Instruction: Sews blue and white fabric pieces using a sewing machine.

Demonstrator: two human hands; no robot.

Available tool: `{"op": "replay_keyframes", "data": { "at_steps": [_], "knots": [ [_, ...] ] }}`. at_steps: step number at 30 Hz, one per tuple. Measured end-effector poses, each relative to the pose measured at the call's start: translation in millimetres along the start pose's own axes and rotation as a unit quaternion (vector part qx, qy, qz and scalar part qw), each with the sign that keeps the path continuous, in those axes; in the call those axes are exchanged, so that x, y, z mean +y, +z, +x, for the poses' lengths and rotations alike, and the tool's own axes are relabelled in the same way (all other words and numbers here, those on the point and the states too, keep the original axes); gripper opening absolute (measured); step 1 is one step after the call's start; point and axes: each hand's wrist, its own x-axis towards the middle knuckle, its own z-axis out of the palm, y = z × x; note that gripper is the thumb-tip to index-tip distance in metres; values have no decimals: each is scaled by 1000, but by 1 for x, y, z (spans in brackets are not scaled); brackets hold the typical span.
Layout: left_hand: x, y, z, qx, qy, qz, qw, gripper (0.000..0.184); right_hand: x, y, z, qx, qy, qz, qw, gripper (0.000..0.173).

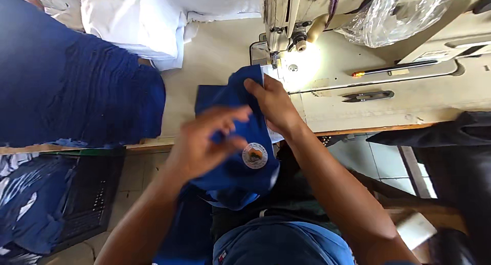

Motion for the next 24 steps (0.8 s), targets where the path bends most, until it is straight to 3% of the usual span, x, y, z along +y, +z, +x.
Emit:
{"op": "replay_keyframes", "data": {
  "at_steps": [2, 5, 6, 8, 10, 12, 15, 18, 20, 24],
  "knots": [
    [-30, -7, 25, 52, -31, -36, 997, 62, -5, -6, -32, -72, -47, 21, 996, 29],
    [-49, -3, 53, -68, -128, -185, 972, 95, -12, -6, -63, -134, -68, 3, 989, 27],
    [-47, -1, 54, -117, -156, -251, 948, 95, -12, -7, -68, -153, -79, -5, 985, 25],
    [-43, 2, 56, -205, -171, -349, 898, 71, -8, -7, -74, -173, -104, -24, 979, 30],
    [-35, 3, 58, -218, -188, -372, 882, 31, -1, -10, -77, -188, -116, -34, 975, 53],
    [-22, -1, 57, -160, -196, -339, 906, 10, 2, -11, -82, -181, -117, -45, 975, 64],
    [-15, -7, 52, -66, -156, -244, 955, 12, 3, -9, -93, -108, -108, -43, 987, 71],
    [-14, -13, 44, -22, -102, -193, 976, 19, 21, -7, -105, -4, -138, -67, 988, 33],
    [-9, -15, 38, -5, -92, -161, 983, 15, 27, -6, -111, 12, -156, -72, 985, 14],
    [-5, -21, 28, 12, -105, -145, 984, 12, 26, -5, -114, 0, -183, -85, 979, 12]
  ]
}}
